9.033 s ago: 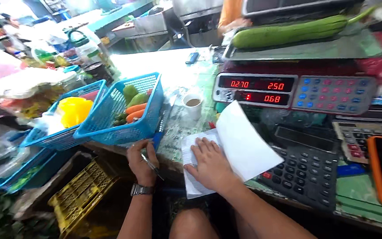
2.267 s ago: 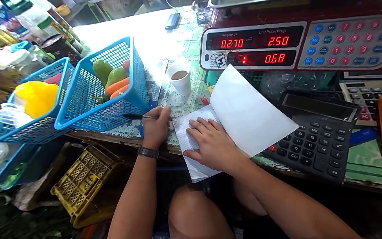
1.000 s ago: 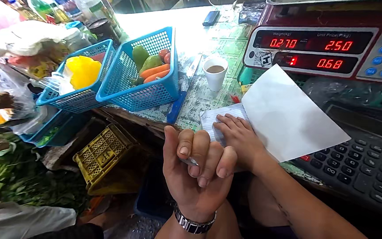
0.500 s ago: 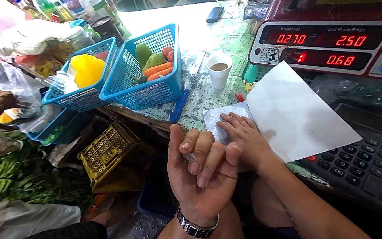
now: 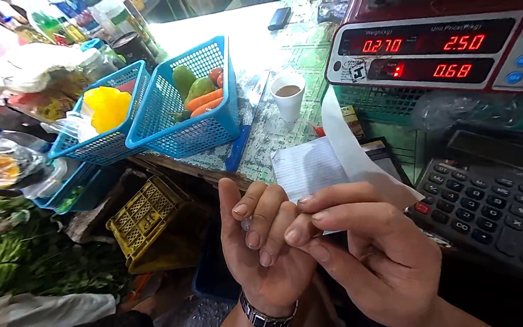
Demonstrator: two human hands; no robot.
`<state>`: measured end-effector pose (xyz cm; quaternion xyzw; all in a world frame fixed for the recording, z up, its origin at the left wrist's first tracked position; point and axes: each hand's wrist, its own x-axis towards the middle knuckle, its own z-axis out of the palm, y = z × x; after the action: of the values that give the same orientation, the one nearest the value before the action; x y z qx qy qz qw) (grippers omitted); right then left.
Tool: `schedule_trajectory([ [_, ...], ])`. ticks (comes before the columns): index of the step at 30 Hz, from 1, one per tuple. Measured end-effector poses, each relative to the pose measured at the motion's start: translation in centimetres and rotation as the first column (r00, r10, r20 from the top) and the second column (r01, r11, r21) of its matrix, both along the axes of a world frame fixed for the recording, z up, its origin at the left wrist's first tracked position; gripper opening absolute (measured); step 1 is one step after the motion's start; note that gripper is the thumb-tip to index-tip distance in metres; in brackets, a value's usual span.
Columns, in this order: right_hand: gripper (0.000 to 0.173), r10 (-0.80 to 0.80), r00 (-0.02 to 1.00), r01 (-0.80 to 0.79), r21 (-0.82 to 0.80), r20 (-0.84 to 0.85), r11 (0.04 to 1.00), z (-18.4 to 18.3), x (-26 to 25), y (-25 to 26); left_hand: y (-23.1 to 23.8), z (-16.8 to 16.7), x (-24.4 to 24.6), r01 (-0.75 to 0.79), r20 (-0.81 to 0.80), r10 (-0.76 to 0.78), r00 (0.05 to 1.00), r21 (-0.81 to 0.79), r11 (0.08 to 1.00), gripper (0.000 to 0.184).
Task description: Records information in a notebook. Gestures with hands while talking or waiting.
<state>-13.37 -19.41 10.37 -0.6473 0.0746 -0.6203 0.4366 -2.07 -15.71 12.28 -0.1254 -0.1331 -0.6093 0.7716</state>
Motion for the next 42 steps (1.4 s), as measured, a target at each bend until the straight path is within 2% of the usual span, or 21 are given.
schedule_trajectory([
  [5,0.018,0.019,1.0,-0.019,-0.01,-0.018,1.0,-0.36,0.04,0.06,0.33,0.02,0.21,-0.002,-0.007,0.002,1.0,0.004,1.0,0.05],
  [11,0.013,-0.061,0.995,0.053,-0.093,-0.085,0.994,-0.37,-0.17,-0.14,0.28,0.19,0.3,-0.003,-0.006,0.003,1.0,0.009,1.0,0.049],
  [18,0.011,-0.081,0.992,0.066,-0.142,-0.098,0.988,-0.71,-0.46,-0.08,0.27,0.2,0.36,0.043,0.002,-0.043,0.999,0.049,0.998,0.059],
  [23,0.011,-0.079,0.994,0.066,-0.155,-0.081,0.986,-1.02,-0.6,-0.01,0.29,0.44,0.28,0.06,-0.008,-0.06,0.998,0.043,0.997,0.059],
  [42,0.01,-0.044,0.997,0.037,-0.097,-0.067,0.995,-0.63,-0.69,0.45,0.39,0.15,-0.08,0.108,-0.061,-0.106,0.992,0.018,0.994,0.057],
])
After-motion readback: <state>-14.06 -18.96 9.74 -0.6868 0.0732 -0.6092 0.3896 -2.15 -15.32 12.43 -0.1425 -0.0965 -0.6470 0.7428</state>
